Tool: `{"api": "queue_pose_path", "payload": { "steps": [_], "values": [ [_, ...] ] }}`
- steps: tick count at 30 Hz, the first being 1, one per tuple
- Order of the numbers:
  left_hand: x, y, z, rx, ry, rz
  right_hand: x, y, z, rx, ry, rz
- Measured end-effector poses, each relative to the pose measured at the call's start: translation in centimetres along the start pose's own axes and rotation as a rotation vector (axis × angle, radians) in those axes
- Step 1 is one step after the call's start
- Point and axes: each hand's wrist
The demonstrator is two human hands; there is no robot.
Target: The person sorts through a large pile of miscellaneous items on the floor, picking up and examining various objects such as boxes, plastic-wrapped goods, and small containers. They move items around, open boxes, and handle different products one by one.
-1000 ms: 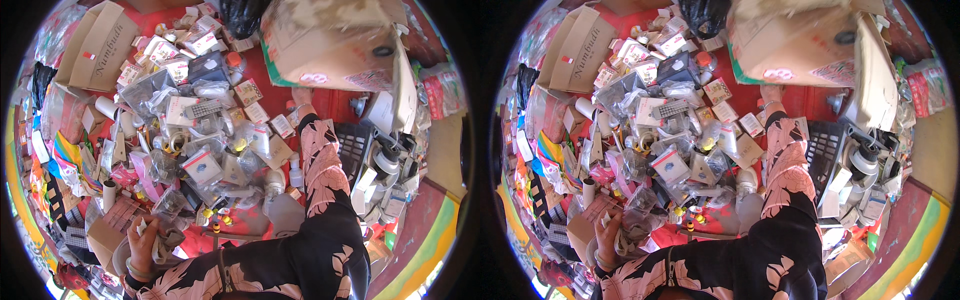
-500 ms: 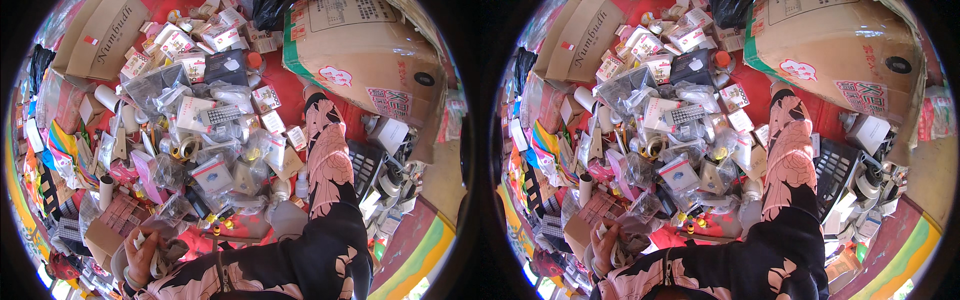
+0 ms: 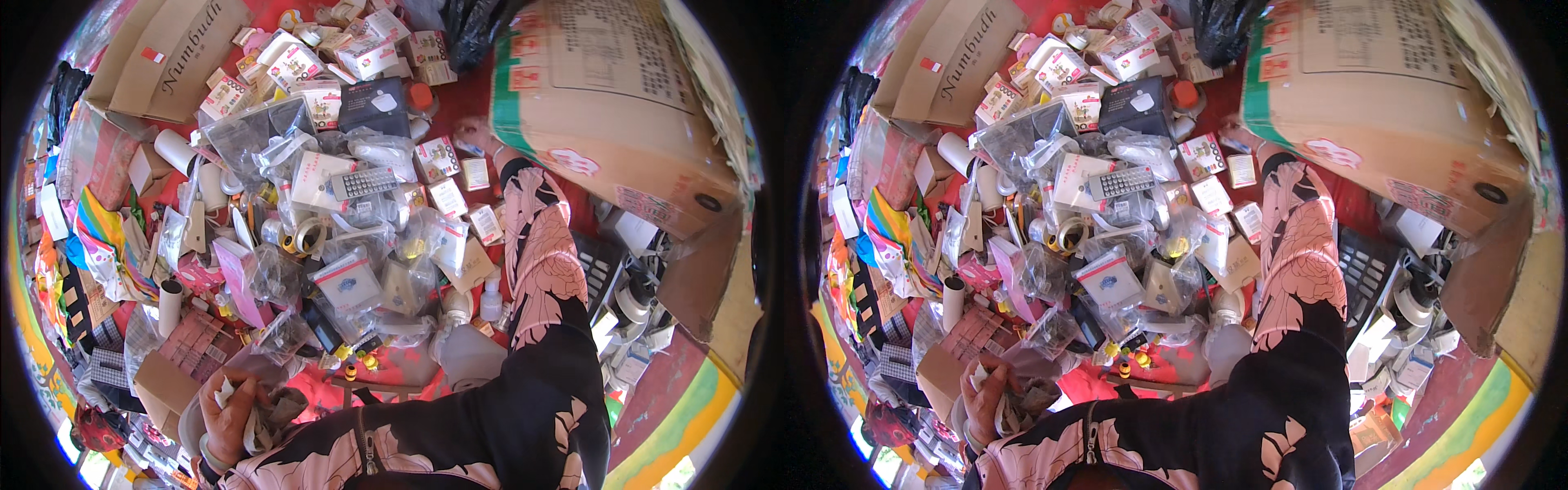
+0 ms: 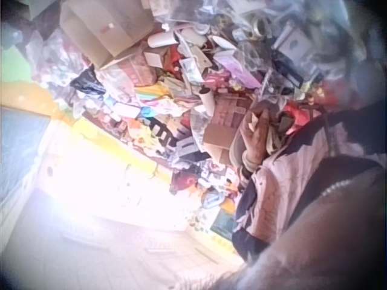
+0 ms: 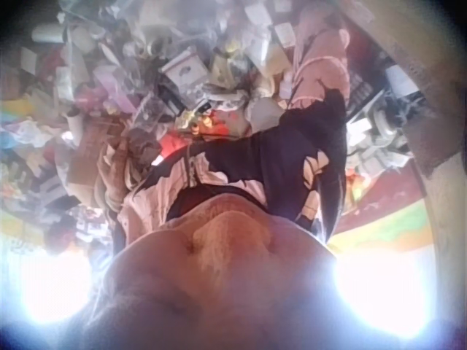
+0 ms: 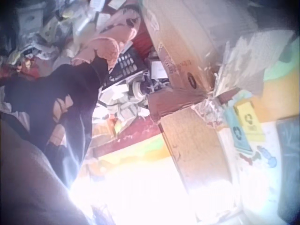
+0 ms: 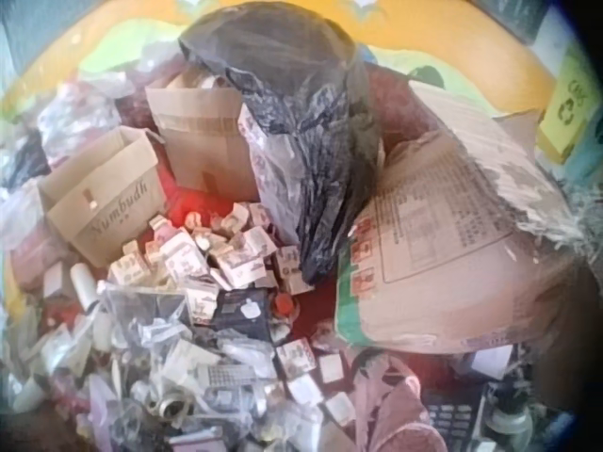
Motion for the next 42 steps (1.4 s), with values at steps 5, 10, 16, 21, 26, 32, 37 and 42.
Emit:
{"api": "queue_pose_path", "payload": {
  "steps": [5, 10, 16, 21, 26, 32, 37, 42],
  "values": [
    [-0.2, -0.1, -0.8, -0.047, 0.023, 0.015, -0.9, 4.8, -8.6, -0.097, 0.348, -0.011],
    [-0.6, 1.1, -3.0, -0.040, 0.055, -0.008, -5.3, 3.5, -15.1, 0.024, 0.460, -0.022],
    [-1.4, 1.2, -4.0, -0.084, 0.117, 0.052, 2.3, 9.0, -16.4, -0.053, 0.502, -0.138],
    [-1.8, 1.9, -5.3, -0.097, 0.134, 0.022, -3.6, 5.1, -23.2, -0.064, 0.526, -0.097],
    [-2.1, 2.8, -6.2, -0.115, 0.204, 0.063, -3.8, 0.9, -25.6, 0.532, 0.615, 0.327],
    [-2.8, 2.2, -7.8, -0.181, 0.249, 0.092, -10.5, -3.1, -35.2, 1.007, 0.595, 1.722],
    [-0.2, 3.1, -6.2, -0.293, 0.319, 0.106, -21.7, -12.0, -48.7, 0.755, 0.661, 0.422],
    [6.7, 11.0, -3.4, -0.648, 0.382, -0.076, -21.9, -21.8, -44.3, 0.759, 0.111, -0.456]
  ]
}}
Point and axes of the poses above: each hand's wrist, its own z-axis towards the middle knuckle, its own y-axis out of the palm, x = y × z, and after that the axes turned 2 degrees about -x, right-handed
